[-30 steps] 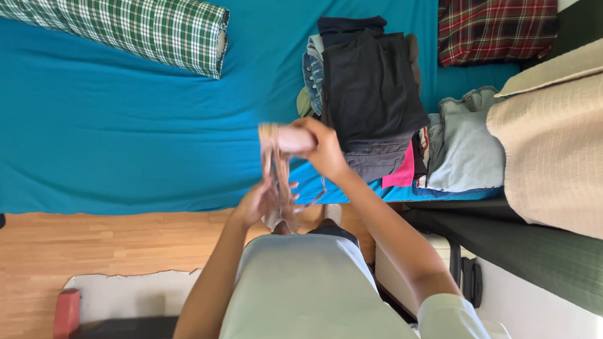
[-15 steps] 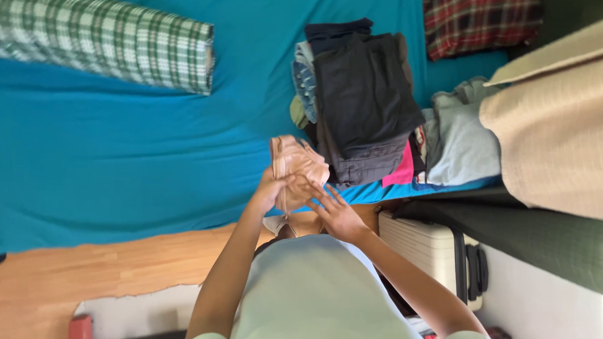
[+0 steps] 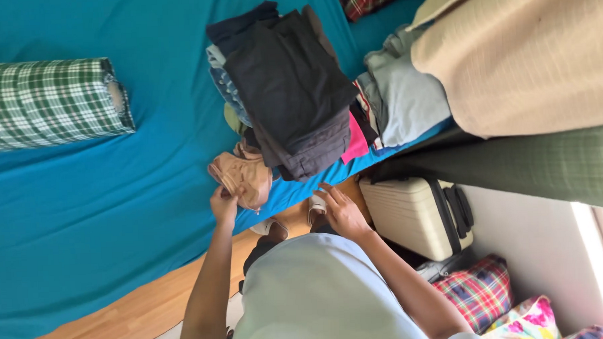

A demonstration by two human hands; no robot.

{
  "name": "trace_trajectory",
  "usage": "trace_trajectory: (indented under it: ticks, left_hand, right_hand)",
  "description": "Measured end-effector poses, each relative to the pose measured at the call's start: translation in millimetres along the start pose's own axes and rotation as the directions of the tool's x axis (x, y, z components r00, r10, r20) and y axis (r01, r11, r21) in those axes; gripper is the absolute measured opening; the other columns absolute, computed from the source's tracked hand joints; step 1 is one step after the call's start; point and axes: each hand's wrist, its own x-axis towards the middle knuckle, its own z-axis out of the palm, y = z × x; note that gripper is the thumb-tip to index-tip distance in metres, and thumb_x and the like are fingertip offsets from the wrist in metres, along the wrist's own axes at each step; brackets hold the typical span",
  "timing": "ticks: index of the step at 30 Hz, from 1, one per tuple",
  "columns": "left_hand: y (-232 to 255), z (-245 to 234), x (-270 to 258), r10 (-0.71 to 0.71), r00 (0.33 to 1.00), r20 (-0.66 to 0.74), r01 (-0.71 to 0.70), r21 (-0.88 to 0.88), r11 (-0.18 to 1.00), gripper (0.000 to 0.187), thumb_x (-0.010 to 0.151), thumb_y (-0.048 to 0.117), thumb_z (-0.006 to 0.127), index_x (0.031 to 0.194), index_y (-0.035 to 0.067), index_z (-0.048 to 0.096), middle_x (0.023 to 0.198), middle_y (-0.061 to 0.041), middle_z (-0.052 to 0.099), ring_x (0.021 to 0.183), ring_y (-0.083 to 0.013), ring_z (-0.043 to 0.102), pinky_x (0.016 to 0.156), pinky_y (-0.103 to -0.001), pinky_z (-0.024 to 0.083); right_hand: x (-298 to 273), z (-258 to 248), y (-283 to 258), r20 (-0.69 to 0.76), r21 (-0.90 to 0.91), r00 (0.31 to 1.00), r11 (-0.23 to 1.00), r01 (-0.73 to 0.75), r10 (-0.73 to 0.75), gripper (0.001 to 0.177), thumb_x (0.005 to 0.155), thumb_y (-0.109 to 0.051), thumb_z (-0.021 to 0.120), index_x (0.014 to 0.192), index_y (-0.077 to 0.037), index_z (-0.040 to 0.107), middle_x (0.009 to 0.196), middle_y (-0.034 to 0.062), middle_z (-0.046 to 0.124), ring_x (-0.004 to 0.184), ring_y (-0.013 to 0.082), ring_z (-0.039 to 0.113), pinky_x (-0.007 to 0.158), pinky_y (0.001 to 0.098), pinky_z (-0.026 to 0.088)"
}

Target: Organize clothes by folding them on a bed and stack pillows in a corner.

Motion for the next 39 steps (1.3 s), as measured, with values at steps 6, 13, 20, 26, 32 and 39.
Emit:
trace_trajectory:
  ticks: [6, 13, 20, 26, 32, 39]
  left_hand:
    - [6, 40, 10, 0.393, 0.877, -0.276, -0.113, 0.676, 0.728, 0.058, 0.064, 0.035, 0.101, 0.098, -0.001, 0.072, 0.1, -0.024, 0.066, 0.094, -0.0395, 0.062, 0.08, -0.051, 0.052]
    - [8, 13, 14, -0.201, 0.979, 0.04, 0.199, -0.411, 0.889, 0.049, 0.078, -0.005, 0.069, 0.125, -0.002, 0.056, 0.112, -0.016, 0.068, 0.095, -0.0284, 0.071, 0.08, -0.042, 0.062]
    - [98, -43, -65, 0.124, 0.96, -0.253, -0.198, -0.294, 0.935, 0.033, 0.086, -0.006, 0.07, 0.118, -0.004, 0.061, 0.109, -0.009, 0.067, 0.093, -0.0171, 0.066, 0.082, -0.033, 0.058]
    - [303, 58, -137, 0.372, 0.885, -0.281, -0.426, -0.166, 0.889, 0.034, 0.09, -0.006, 0.071, 0.123, -0.004, 0.064, 0.119, -0.007, 0.068, 0.104, -0.0133, 0.066, 0.092, -0.027, 0.054]
    - [386, 204, -125, 0.517, 0.848, -0.117, -0.521, -0.364, 0.772, 0.036, 0.091, -0.004, 0.077, 0.124, -0.001, 0.064, 0.118, -0.006, 0.069, 0.105, -0.0126, 0.067, 0.096, -0.028, 0.055]
    - [344, 399, -48, 0.6, 0.778, 0.186, -0.529, -0.323, 0.785, 0.022, 0.094, 0.0, 0.081, 0.11, 0.0, 0.066, 0.1, -0.002, 0.069, 0.091, -0.0082, 0.062, 0.08, -0.025, 0.053]
  right_hand:
    - [6, 26, 10, 0.166, 0.183, 0.98, 0.973, -0.14, 0.11, 0.039, 0.093, -0.003, 0.059, 0.131, -0.012, 0.06, 0.142, 0.011, 0.06, 0.115, 0.0353, 0.064, 0.094, 0.0446, 0.054]
    - [35, 28, 18, 0.183, 0.377, 0.983, 0.925, -0.042, -0.03, 0.045, 0.086, 0.003, 0.062, 0.13, -0.008, 0.064, 0.132, 0.0154, 0.064, 0.121, 0.0361, 0.062, 0.1, 0.0433, 0.05]
    - [85, -16, 26, 0.2, 0.663, 0.978, 0.743, -0.089, -0.06, 0.043, 0.096, -0.001, 0.06, 0.138, -0.007, 0.058, 0.134, 0.0119, 0.065, 0.124, 0.0269, 0.066, 0.104, 0.0372, 0.056]
    - [108, -85, 45, 0.113, 0.83, 0.993, 0.551, -0.087, -0.013, 0.044, 0.101, -0.007, 0.062, 0.143, -0.006, 0.051, 0.137, 0.0109, 0.063, 0.132, 0.0238, 0.062, 0.108, 0.037, 0.051]
    - [124, -192, 181, -0.041, 0.493, 0.976, 0.854, -0.165, 0.213, 0.053, 0.093, -0.005, 0.063, 0.145, -0.013, 0.059, 0.127, 0.0173, 0.07, 0.12, 0.027, 0.067, 0.104, 0.0378, 0.052]
    - [149, -321, 408, -0.291, 0.504, 0.933, 0.863, -0.039, 0.212, 0.066, 0.114, -0.027, 0.057, 0.169, -0.008, 0.025, 0.169, 0.0174, 0.033, 0.152, 0.0285, 0.04, 0.123, 0.0402, 0.036]
